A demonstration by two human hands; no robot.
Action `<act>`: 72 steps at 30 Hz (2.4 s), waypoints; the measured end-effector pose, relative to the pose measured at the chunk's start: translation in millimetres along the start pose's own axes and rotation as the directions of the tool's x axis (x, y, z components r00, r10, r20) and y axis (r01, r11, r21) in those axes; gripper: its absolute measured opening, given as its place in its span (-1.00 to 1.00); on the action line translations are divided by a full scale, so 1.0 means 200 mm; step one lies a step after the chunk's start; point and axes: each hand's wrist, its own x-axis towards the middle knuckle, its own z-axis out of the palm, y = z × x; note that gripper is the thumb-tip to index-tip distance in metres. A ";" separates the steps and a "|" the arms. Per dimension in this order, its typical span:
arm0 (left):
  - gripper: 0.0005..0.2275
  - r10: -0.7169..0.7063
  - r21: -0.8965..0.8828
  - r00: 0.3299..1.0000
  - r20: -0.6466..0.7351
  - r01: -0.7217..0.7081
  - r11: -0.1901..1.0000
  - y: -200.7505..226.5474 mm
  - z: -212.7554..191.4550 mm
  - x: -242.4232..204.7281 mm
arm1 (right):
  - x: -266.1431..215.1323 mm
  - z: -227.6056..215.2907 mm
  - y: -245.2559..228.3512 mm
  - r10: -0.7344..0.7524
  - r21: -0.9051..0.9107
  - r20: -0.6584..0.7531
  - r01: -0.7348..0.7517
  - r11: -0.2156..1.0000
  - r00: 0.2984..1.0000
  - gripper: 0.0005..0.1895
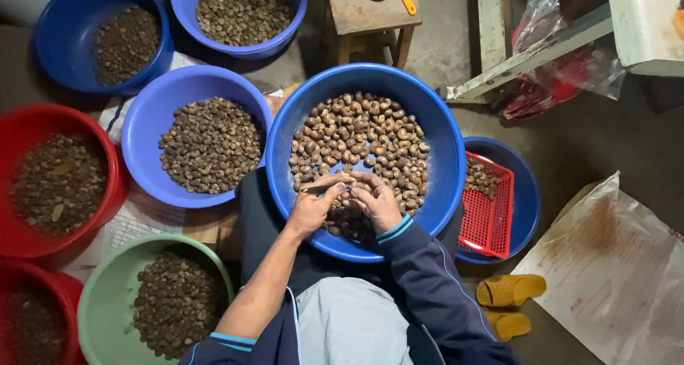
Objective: Manually peeling and sorting cashew nuts using a small knife in a processing facility.
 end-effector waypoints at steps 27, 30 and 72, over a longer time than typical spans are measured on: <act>-0.88 -0.003 0.071 0.999 -0.053 0.006 0.997 -0.11 -0.02 -0.02 | -0.02 -0.01 0.04 -0.070 -0.052 0.040 0.072 0.996 0.997 -0.55; -0.88 0.041 0.057 0.997 -0.061 -0.038 0.998 -0.10 -0.03 -0.01 | -0.05 -0.08 -0.03 -0.166 -0.222 0.016 0.165 0.961 0.986 -0.60; -0.85 -0.058 0.218 0.997 -0.044 0.066 0.974 -0.11 -0.03 -0.05 | 0.19 -0.18 -0.01 -0.024 -0.956 0.215 0.205 -0.209 0.976 -0.80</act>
